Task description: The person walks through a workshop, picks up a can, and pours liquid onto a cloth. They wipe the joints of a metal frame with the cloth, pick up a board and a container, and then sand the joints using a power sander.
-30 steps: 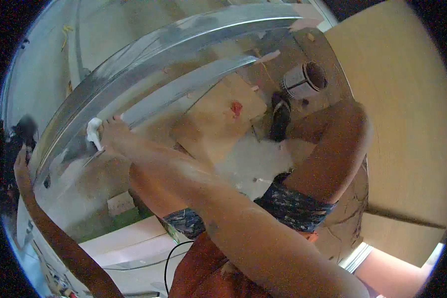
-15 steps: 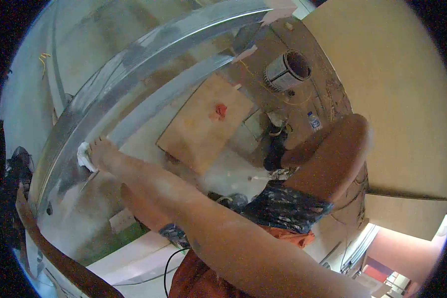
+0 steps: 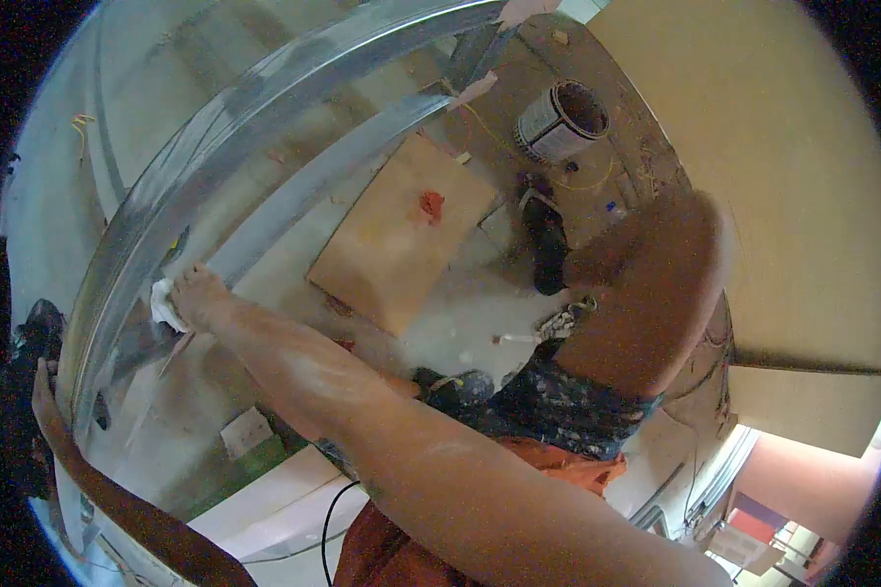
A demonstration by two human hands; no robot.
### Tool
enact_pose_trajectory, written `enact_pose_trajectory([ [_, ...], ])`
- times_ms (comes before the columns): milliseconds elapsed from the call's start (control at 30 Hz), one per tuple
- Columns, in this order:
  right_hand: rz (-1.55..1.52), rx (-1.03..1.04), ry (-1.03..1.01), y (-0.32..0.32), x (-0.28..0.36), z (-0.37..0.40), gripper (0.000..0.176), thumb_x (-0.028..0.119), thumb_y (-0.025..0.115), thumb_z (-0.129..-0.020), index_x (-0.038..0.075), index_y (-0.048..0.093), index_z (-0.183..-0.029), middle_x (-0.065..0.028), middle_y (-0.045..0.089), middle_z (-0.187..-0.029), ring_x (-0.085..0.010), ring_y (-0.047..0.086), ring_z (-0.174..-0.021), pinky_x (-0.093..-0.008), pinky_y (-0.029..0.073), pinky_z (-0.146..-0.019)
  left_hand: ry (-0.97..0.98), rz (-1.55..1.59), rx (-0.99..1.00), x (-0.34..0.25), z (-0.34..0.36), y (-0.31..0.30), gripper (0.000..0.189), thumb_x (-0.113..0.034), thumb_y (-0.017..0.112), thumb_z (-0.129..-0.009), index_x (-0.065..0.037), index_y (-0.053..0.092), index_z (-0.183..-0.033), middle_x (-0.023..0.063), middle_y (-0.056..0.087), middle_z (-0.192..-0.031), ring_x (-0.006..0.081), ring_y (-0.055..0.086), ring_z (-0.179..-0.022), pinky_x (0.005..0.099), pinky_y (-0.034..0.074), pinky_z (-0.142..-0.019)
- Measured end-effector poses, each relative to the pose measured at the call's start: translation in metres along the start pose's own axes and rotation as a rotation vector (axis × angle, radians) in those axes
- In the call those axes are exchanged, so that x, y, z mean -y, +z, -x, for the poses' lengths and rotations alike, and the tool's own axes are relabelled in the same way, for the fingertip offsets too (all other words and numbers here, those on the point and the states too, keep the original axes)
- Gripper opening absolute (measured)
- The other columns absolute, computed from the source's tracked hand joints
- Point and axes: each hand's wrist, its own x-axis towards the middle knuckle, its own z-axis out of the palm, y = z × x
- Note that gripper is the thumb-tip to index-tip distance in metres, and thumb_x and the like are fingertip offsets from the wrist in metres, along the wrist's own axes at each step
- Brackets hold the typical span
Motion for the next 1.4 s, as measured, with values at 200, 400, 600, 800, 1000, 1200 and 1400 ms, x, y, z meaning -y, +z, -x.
enact_pose_trajectory([
  [200, 0.181, 0.161, -0.054, -0.03, 0.006, 0.007, 0.046, 0.027, 0.073, -0.078, 0.012, 0.065, -0.121, -0.0052, 0.066, -0.121, -0.0225, 0.058, -0.119, -0.0378, 0.038, -0.098, 0.06, -0.15, -0.074, -0.007, 0.006, 0.006, 0.054, -0.037, 0.045, -0.103, -0.002, 0.052, -0.143, 0.0152, 0.059, -0.138, 0.0252, 0.054, -0.125, 0.0339, 0.035, -0.109],
  [400, 0.089, 0.334, 0.001, -0.028, 0.006, -0.006, 0.067, 0.032, 0.086, -0.066, 0.012, 0.064, -0.126, -0.0047, 0.066, -0.121, -0.0243, 0.056, -0.121, -0.0416, 0.038, -0.1, 0.186, -0.248, -0.107, 0.006, 0.007, 0.004, 0.047, -0.031, 0.042, -0.105, -0.002, 0.056, -0.139, 0.0148, 0.062, -0.13, 0.0259, 0.057, -0.118, 0.0334, 0.037, -0.106],
  [600, 0.024, 0.346, -0.013, -0.016, -0.001, -0.004, 0.073, 0.036, 0.088, -0.062, 0.012, 0.063, -0.126, -0.0039, 0.063, -0.127, -0.0231, 0.051, -0.127, -0.041, 0.037, -0.102, 0.304, -0.299, -0.146, 0.027, -0.003, 0.003, 0.044, -0.03, 0.044, -0.105, 0.0, 0.06, -0.134, 0.0138, 0.067, -0.12, 0.0248, 0.06, -0.114, 0.0331, 0.039, -0.104],
  [800, 0.109, 0.395, -0.061, -0.016, 0.0, -0.009, 0.073, 0.035, 0.087, -0.063, 0.012, 0.061, -0.128, -0.0035, 0.062, -0.129, -0.0238, 0.051, -0.127, -0.0397, 0.037, -0.102, 0.219, -0.274, -0.105, 0.037, -0.007, -0.01, 0.047, -0.031, 0.044, -0.105, 0.0, 0.058, -0.136, 0.0172, 0.064, -0.129, 0.0276, 0.058, -0.121, 0.0342, 0.038, -0.108],
  [1000, 0.096, 0.346, -0.076, -0.023, 0.001, -0.002, 0.06, 0.031, 0.085, -0.064, 0.013, 0.067, -0.119, -0.0011, 0.067, -0.118, -0.0207, 0.056, -0.121, -0.0385, 0.037, -0.103, 0.328, -0.6, -0.071, 0.032, -0.013, -0.021, 0.052, -0.037, 0.046, -0.103, 0.003, 0.058, -0.135, 0.0189, 0.063, -0.13, 0.03, 0.058, -0.118, 0.0355, 0.04, -0.103],
  [1200, -0.038, 0.226, -0.02, 0.036, -0.009, -0.022, 0.048, 0.041, 0.073, -0.075, 0.015, 0.07, -0.114, 0.0, 0.067, -0.117, -0.0204, 0.056, -0.119, -0.0378, 0.036, -0.103, 0.065, -0.21, 0.006, 0.025, -0.007, -0.014, 0.051, -0.036, 0.048, -0.103, 0.004, 0.061, -0.131, 0.0164, 0.066, -0.122, 0.0265, 0.059, -0.111, 0.0341, 0.042, -0.099],
  [1400, 0.02, 0.076, 0.042, 0.024, 0.006, -0.008, 0.036, 0.031, 0.062, -0.084, 0.014, 0.07, -0.114, -0.0023, 0.067, -0.119, -0.023, 0.055, -0.121, -0.04, 0.034, -0.106, 0.015, -0.133, -0.007, -0.002, -0.003, -0.006, 0.049, -0.034, 0.048, -0.104, 0.004, 0.062, -0.13, 0.0133, 0.068, -0.113, 0.0226, 0.059, -0.104, 0.0323, 0.042, -0.097],
])
